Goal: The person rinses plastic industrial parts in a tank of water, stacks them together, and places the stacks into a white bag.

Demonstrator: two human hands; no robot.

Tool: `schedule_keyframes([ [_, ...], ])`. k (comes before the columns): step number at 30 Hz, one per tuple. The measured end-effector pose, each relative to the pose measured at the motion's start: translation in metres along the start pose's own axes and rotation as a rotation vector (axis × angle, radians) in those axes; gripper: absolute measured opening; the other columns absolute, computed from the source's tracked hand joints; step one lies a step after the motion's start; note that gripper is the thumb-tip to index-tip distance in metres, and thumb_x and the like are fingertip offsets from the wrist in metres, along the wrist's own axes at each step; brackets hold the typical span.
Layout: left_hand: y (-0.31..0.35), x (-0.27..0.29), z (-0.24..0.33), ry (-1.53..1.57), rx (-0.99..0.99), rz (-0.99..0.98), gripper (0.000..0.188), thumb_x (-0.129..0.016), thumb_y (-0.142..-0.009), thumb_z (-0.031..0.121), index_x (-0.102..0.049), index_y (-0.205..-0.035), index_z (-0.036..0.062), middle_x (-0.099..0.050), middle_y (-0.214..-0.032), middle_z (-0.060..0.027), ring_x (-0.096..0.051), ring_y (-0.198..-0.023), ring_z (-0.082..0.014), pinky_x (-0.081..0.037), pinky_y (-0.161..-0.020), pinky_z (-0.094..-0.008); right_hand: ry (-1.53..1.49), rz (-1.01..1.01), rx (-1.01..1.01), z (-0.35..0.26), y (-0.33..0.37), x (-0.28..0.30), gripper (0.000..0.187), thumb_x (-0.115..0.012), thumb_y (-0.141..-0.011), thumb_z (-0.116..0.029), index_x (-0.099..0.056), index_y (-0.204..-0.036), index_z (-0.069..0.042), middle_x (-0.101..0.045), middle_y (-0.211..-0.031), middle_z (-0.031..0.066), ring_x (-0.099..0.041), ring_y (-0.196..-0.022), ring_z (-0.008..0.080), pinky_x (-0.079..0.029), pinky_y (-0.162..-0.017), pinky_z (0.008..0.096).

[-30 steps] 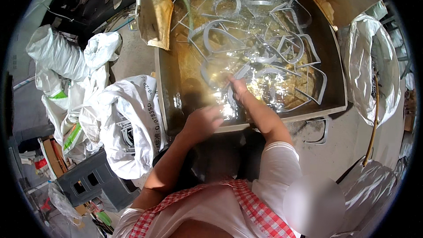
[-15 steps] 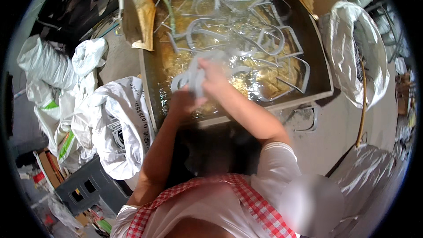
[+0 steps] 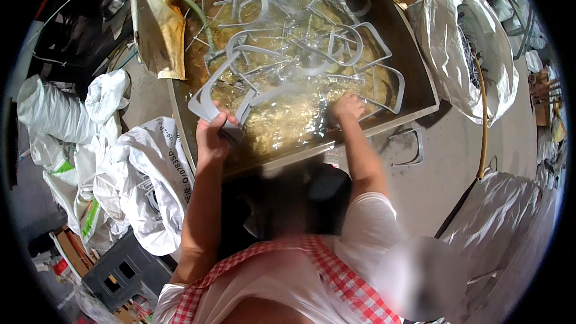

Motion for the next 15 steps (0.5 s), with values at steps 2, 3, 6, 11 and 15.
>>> schedule_keyframes([
  [2, 0.004, -0.005, 0.004, 0.14, -0.033, -0.028, 0.042, -0.06, -0.078, 0.005, -0.039, -0.114, 0.0039, -0.056, -0.09, -0.0104, -0.056, -0.08, -0.0216, -0.047, -0.076, -0.0377, 0.177, -0.331, 0.358, 0.011, 0.0, -0.022, 0.053, -0.064, -0.075, -0.039, -0.053, -0.116, -0.008, -0.051, -0.123, 0.016, -0.049, -0.113, 0.0273, -0.034, -0.097, 0.0402],
  [3, 0.006, -0.014, 0.006, 0.166, 0.005, -0.007, 0.045, -0.059, -0.078, 0.006, -0.037, -0.117, 0.0037, -0.056, -0.089, -0.0106, -0.056, -0.08, -0.0219, -0.047, -0.076, -0.0379, 0.153, -0.428, 0.43, 0.015, -0.002, -0.026, 0.051, -0.064, -0.075, -0.038, -0.054, -0.115, -0.008, -0.052, -0.12, 0.0155, -0.05, -0.111, 0.0267, -0.036, -0.095, 0.0393],
  [6, 0.008, -0.021, 0.002, 0.014, 0.011, -0.008, 0.053, -0.057, -0.081, 0.01, -0.028, -0.125, 0.0028, -0.056, -0.087, -0.0115, -0.057, -0.077, -0.0223, -0.047, -0.075, -0.0374, 0.083, -0.715, 0.667, 0.018, -0.005, -0.031, 0.044, -0.066, -0.074, -0.034, -0.056, -0.109, -0.008, -0.057, -0.109, 0.014, -0.054, -0.104, 0.0247, -0.04, -0.088, 0.0366],
  [11, -0.007, -0.015, -0.008, -0.412, -0.026, -0.098, 0.059, -0.051, -0.083, 0.012, -0.02, -0.132, -0.0003, -0.057, -0.084, -0.0122, -0.057, -0.071, -0.0196, -0.046, -0.069, -0.031, 0.142, -0.674, 0.937, -0.026, 0.036, 0.048, 0.022, -0.067, -0.068, -0.017, -0.065, -0.088, -0.01, -0.064, -0.08, 0.0092, -0.061, -0.081, 0.0256, -0.043, -0.077, 0.0358],
  [15, 0.001, -0.02, -0.007, -0.474, -0.044, -0.153, 0.063, -0.053, -0.081, 0.009, -0.02, -0.133, -0.0026, -0.059, -0.085, -0.0118, -0.056, -0.072, -0.0162, -0.045, -0.066, -0.0263, 0.074, -0.524, 1.324, -0.087, 0.088, 0.11, 0.019, -0.064, -0.066, -0.011, -0.066, -0.085, -0.011, -0.061, -0.075, 0.0095, -0.059, -0.08, 0.0252, -0.038, -0.083, 0.0387],
])
Point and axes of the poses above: each hand's wrist, its own y-axis away from the middle knuckle, its own x-axis out of the back of the hand, z = x × y, the point moved 4 cm from there along -y, towards the middle knuckle
